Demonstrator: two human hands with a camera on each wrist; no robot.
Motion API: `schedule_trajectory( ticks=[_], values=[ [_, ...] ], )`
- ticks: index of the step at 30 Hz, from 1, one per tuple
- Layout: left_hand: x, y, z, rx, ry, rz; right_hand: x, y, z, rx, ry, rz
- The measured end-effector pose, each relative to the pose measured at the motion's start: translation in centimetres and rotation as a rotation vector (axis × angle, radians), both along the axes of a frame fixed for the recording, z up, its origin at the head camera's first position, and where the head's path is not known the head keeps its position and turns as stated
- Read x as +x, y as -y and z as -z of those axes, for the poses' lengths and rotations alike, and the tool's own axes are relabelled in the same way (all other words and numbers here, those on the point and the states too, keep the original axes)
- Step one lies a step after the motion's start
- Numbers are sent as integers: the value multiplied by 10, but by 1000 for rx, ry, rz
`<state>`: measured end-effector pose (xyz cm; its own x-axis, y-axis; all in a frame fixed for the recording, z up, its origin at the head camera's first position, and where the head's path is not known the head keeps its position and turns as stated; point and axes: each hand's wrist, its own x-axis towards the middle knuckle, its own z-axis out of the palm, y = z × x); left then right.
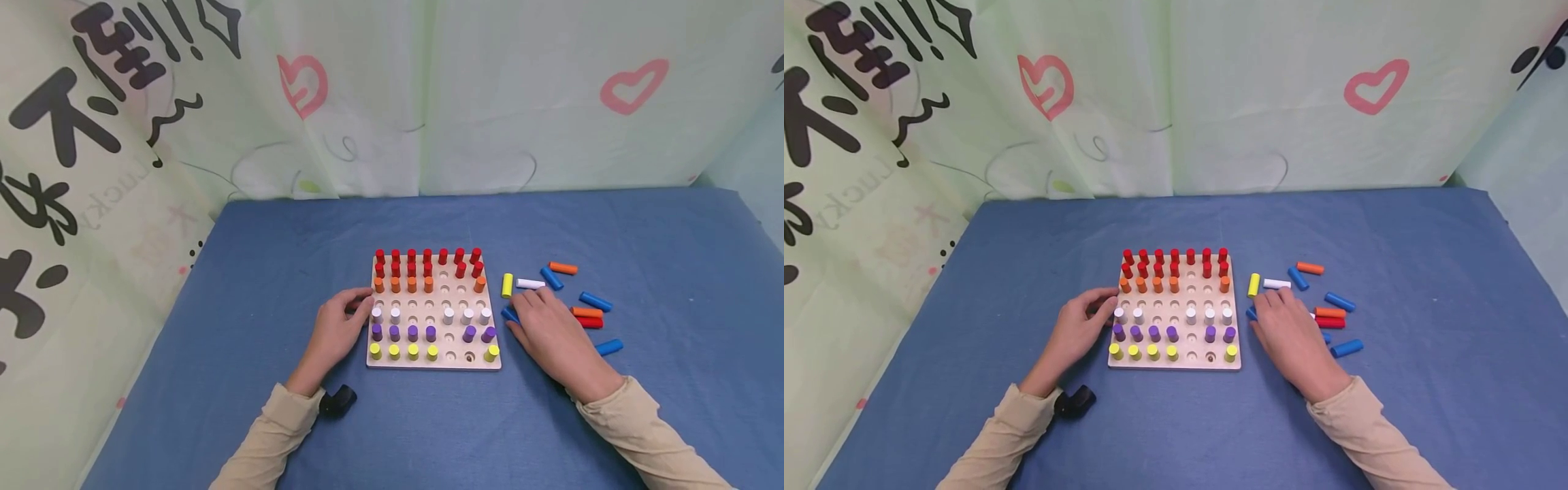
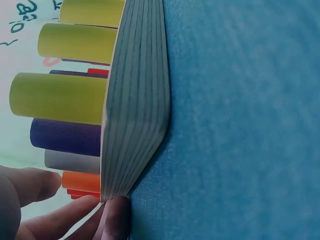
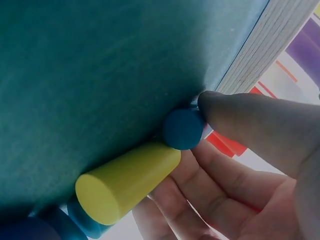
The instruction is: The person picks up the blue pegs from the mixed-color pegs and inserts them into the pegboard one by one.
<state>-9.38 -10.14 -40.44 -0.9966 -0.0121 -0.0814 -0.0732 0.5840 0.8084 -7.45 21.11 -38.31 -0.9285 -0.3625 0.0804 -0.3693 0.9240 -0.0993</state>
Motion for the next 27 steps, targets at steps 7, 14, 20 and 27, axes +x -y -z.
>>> schedule_trajectory(
  ticks=[7, 14, 20, 27],
  values=[
    [-2, 3, 2, 1, -17, 9, -1, 1, -1, -2, 9, 12],
    [-4, 6, 4, 14, -35, 35, -2, 1, -1, -9, 11, 7],
    [-4, 6, 5, 19, -38, 43, -2, 0, -1, -1, 21, 14],
    [-4, 6, 5, 25, -43, 47, 0, 0, -2, -4, 31, 21]
  ],
)
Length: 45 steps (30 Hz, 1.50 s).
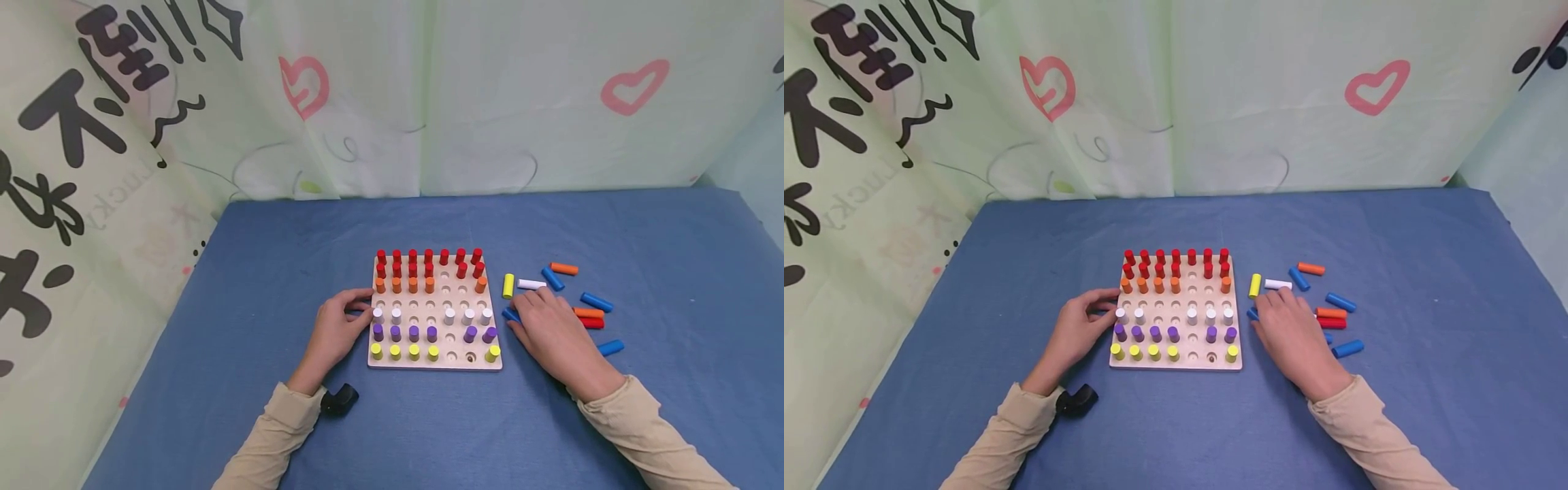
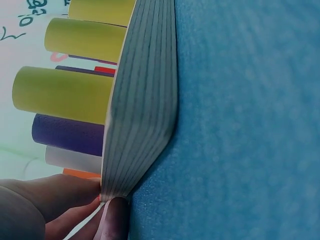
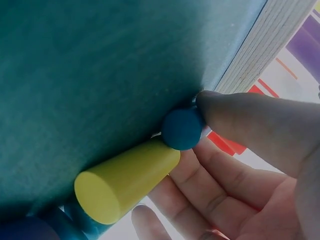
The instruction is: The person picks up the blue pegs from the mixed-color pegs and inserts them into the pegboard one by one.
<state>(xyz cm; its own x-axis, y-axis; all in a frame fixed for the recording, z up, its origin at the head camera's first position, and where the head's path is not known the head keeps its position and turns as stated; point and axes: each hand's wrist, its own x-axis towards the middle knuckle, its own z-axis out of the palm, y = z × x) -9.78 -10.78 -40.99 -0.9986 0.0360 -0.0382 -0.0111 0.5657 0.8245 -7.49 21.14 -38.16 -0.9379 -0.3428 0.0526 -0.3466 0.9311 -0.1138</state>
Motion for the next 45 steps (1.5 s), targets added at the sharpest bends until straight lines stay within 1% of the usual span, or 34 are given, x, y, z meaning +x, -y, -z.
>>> schedule_trajectory(
  ticks=[11, 23, 30, 38, 45],
  values=[
    [2, -1, 1, -10, 16, -17, 0, 0, -1, -8, -33, -7],
    [2, -1, 1, -13, 4, -10, -1, 0, -6, -39, -60, -8],
    [2, -1, 1, -24, 1, -2, -1, 0, -9, -52, -54, -2],
    [3, -1, 0, -22, 1, 1, -2, 2, -14, -117, -33, 10],
    [3, -1, 0, -22, 17, -7, -3, 2, -18, -181, -30, 15]
  ],
)
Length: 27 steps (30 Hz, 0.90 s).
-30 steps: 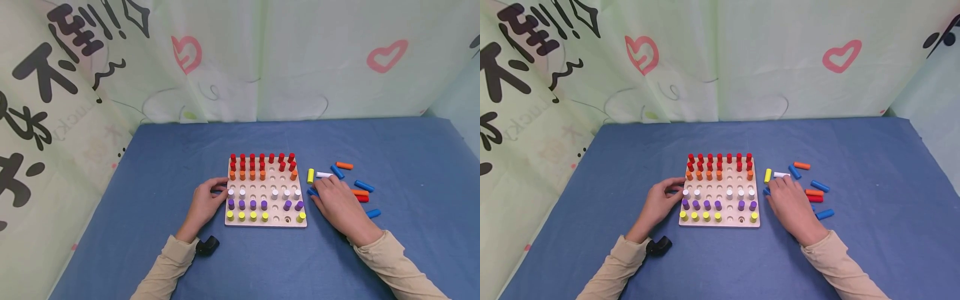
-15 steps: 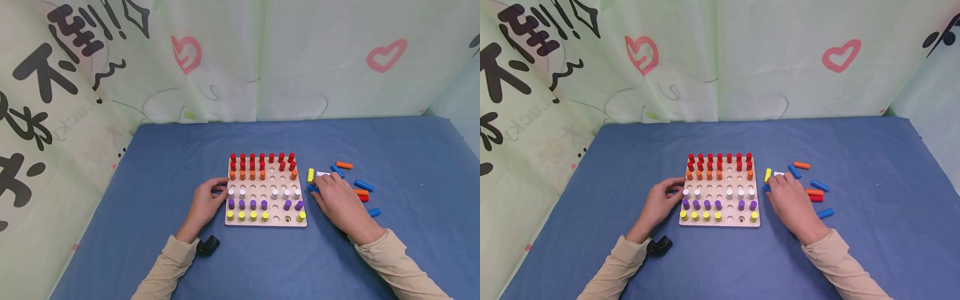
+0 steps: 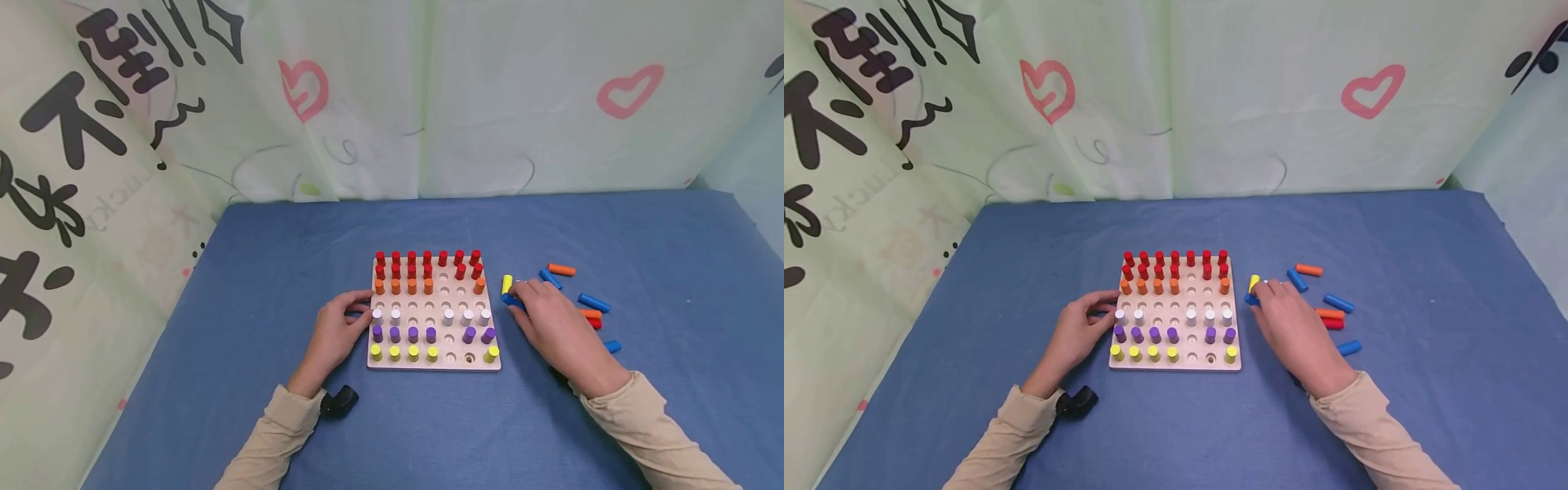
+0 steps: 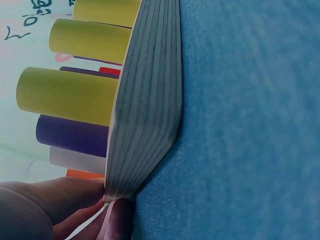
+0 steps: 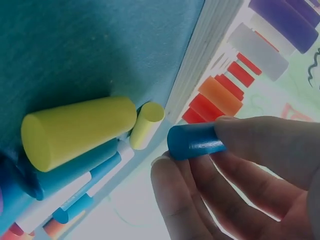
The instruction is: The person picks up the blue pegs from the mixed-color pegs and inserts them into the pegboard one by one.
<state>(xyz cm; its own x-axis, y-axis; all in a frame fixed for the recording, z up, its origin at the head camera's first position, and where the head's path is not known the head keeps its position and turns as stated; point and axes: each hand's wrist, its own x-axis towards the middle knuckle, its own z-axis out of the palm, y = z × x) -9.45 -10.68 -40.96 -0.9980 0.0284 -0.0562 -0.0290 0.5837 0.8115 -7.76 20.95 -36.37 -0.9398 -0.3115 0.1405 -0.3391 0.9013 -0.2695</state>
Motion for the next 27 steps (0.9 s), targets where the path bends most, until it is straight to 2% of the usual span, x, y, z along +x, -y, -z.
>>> schedule_trajectory(
  ticks=[7, 13, 27],
  values=[
    [0, 0, -1, 1, -12, 11, -1, 1, -1, -44, -14, -4],
    [0, 1, 0, 5, 7, 9, -3, 3, -5, -78, -14, -18],
    [-1, 2, 1, 11, -10, 20, -5, 12, -14, -65, 19, -43]
  ],
)
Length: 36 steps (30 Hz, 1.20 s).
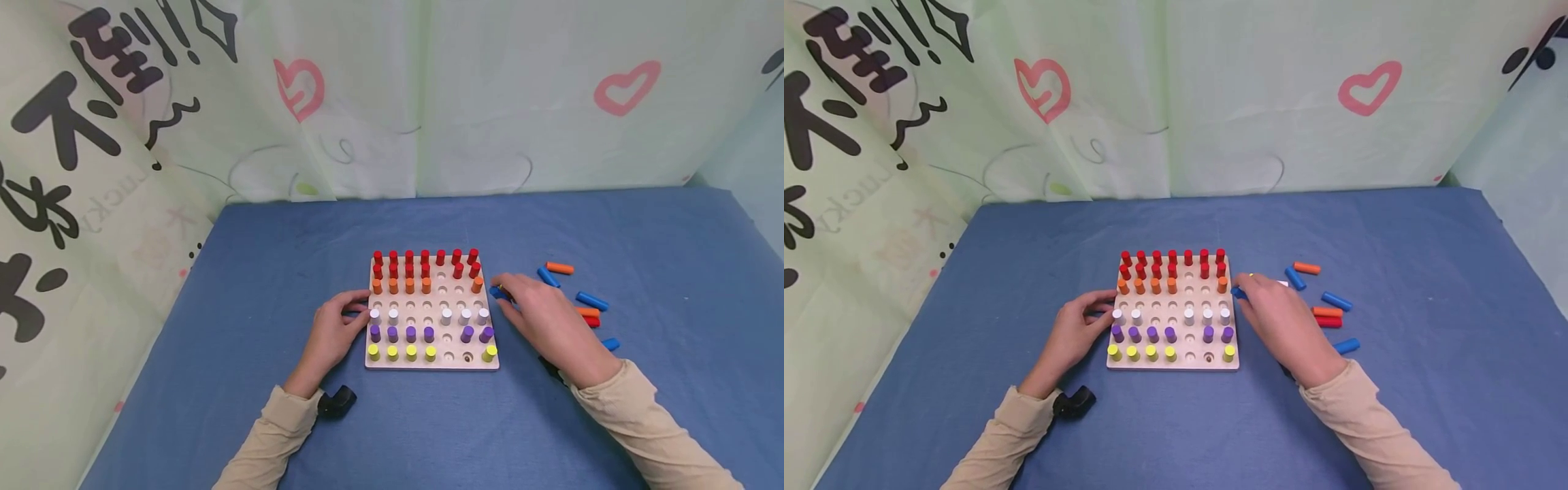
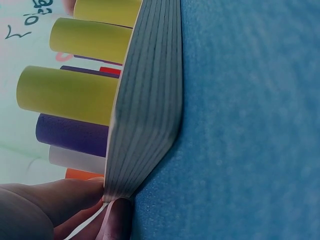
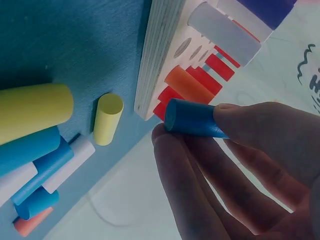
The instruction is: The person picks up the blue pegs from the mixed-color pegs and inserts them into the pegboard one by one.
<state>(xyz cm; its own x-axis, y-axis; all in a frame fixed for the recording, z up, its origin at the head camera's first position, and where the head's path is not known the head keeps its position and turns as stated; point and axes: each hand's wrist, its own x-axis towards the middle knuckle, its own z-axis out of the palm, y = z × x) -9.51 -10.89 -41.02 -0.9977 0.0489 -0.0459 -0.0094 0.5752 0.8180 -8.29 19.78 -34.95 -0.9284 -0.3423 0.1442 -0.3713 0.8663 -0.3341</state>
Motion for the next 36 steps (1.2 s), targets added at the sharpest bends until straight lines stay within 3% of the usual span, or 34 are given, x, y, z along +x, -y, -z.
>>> schedule_trajectory(
  ticks=[23, 36],
  values=[
    [-1, 1, -1, -2, -2, -10, -15, 8, -13, -72, -11, -69],
    [0, 0, 0, -10, 0, -15, -20, 15, -19, -79, 42, -109]
  ],
)
